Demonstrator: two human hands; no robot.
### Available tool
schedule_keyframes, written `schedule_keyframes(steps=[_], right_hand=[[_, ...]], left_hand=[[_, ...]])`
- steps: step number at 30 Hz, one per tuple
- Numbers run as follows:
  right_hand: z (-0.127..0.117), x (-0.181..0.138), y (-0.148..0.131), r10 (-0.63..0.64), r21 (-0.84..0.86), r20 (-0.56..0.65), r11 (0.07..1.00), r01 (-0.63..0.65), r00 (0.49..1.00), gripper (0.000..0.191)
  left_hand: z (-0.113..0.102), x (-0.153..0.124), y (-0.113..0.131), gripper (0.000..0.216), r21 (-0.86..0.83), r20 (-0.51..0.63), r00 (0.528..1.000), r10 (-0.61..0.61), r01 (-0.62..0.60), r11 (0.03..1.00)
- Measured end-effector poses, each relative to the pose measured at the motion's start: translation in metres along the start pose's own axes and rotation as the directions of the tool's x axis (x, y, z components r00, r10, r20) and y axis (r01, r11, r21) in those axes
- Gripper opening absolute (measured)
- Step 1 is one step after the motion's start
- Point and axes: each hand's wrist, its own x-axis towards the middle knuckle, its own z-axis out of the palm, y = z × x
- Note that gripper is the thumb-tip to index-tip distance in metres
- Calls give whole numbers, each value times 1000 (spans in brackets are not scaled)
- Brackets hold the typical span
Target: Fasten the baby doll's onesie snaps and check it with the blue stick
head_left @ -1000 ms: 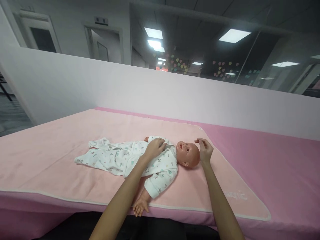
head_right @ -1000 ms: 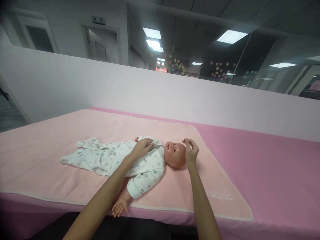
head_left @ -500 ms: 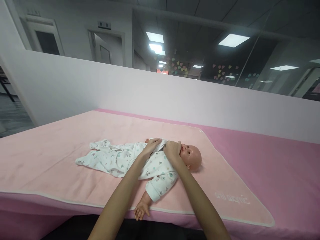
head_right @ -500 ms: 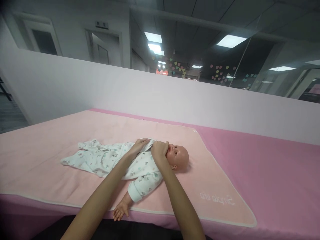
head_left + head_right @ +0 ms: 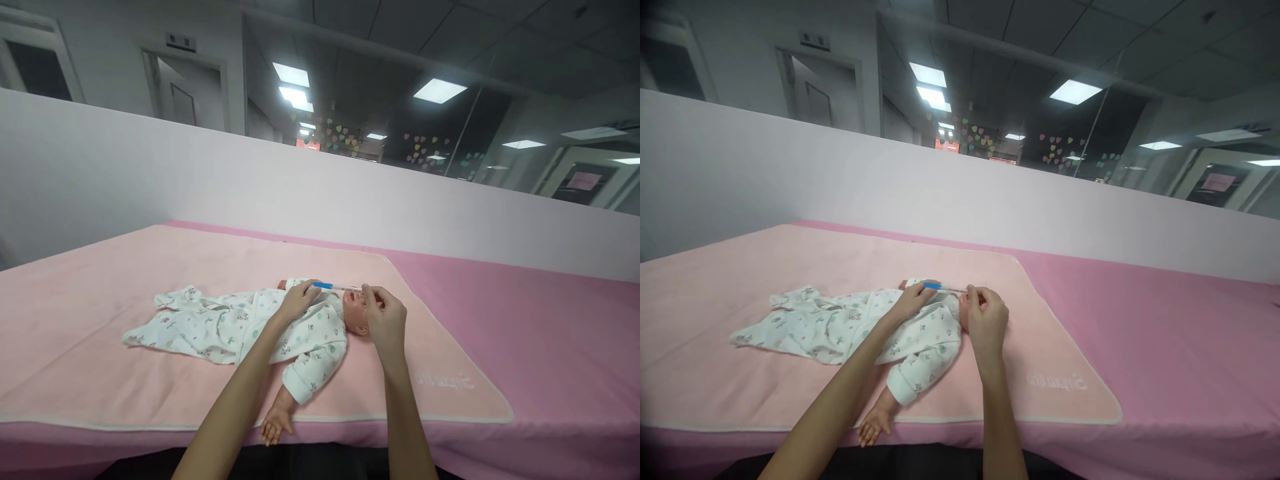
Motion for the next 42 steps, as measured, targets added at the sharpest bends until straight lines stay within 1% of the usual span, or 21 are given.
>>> schedule_keyframes(steps=[2, 4, 7, 10, 13, 15, 19, 21, 23, 24, 26, 27, 28, 30, 31, 32, 33, 35, 37, 39, 42], right_hand=[[-14, -8, -2, 13, 164, 28, 986, -17, 1000, 33], [-23, -18, 3, 30, 187, 41, 982, -37, 999, 33], [-35, -38, 30, 100, 72, 9, 992, -100, 995, 34], [-45, -64, 74, 197, -48, 14, 979, -196, 980, 37], [-50, -87, 115, 264, -167, 71, 954, -250, 962, 43], [-50, -98, 133, 234, -300, 45, 930, -210, 971, 47], [-48, -105, 148, 38, -588, -52, 807, -61, 998, 52], [-45, -103, 151, -36, -675, -62, 738, -15, 997, 51], [-39, -99, 149, -95, -690, -78, 723, 15, 992, 48], [-34, -96, 145, -118, -663, -92, 748, 28, 989, 46], [-18, -86, 131, -142, -528, -80, 846, 79, 987, 40], [-7, -80, 120, -155, -429, -43, 895, 122, 987, 36], [6, -72, 108, -172, -318, 41, 932, 177, 984, 30], [35, -55, 82, -293, -182, 203, 926, 330, 934, 27], [51, -45, 71, -350, -172, 249, 901, 397, 903, 27], [65, -37, 62, -366, -206, 273, 881, 425, 890, 28], [79, -29, 57, -349, -266, 282, 867, 422, 894, 28], [99, -18, 54, -287, -375, 282, 845, 381, 916, 28], [108, -15, 58, -257, -407, 256, 846, 345, 932, 25], [110, -17, 64, -281, -336, 195, 881, 333, 940, 20], [107, -21, 69, -314, -110, 47, 942, 317, 948, 22]], left_hand=[[-1, -2, 4, 39, 12, 46, 998, 43, -43, 999], [-3, -4, 6, 38, 46, 39, 997, 69, -71, 996], [-7, -5, 6, 39, 103, -51, 994, 93, -88, 991], [-9, -3, 5, 39, 98, -132, 986, 100, -87, 991], [-7, -1, 2, 38, 86, -114, 990, 81, -71, 994], [-5, -1, 1, 39, 81, -53, 996, 69, -64, 995], [-2, -3, 4, 42, 43, 22, 999, 33, -34, 999], [-2, -3, 7, 43, 8, 21, 1000, 22, -22, 1000], [-3, -3, 10, 43, -26, 27, 999, 19, -19, 1000], [-3, -2, 11, 42, -39, 33, 999, 19, -18, 999], [-2, -2, 11, 40, -65, 41, 999, 21, -19, 998], [-2, -1, 10, 38, -83, 38, 999, 22, -19, 996], [-1, -1, 9, 36, -109, 35, 999, 20, -16, 994], [1, 0, 6, 34, -176, 37, 999, 10, -3, 984], [2, 1, 4, 35, -208, 39, 999, 4, 4, 978], [2, 1, 3, 35, -235, 41, 999, 4, 6, 972], [2, 1, 3, 36, -252, 44, 999, 7, 4, 968], [2, 0, 3, 34, -251, 50, 999, 13, 0, 968], [1, -2, 5, 33, -221, 69, 998, 7, 8, 975], [0, -3, 6, 32, -194, 97, 995, 3, 16, 981], [1, -3, 8, 26, -211, 121, 992, 18, 8, 977]])
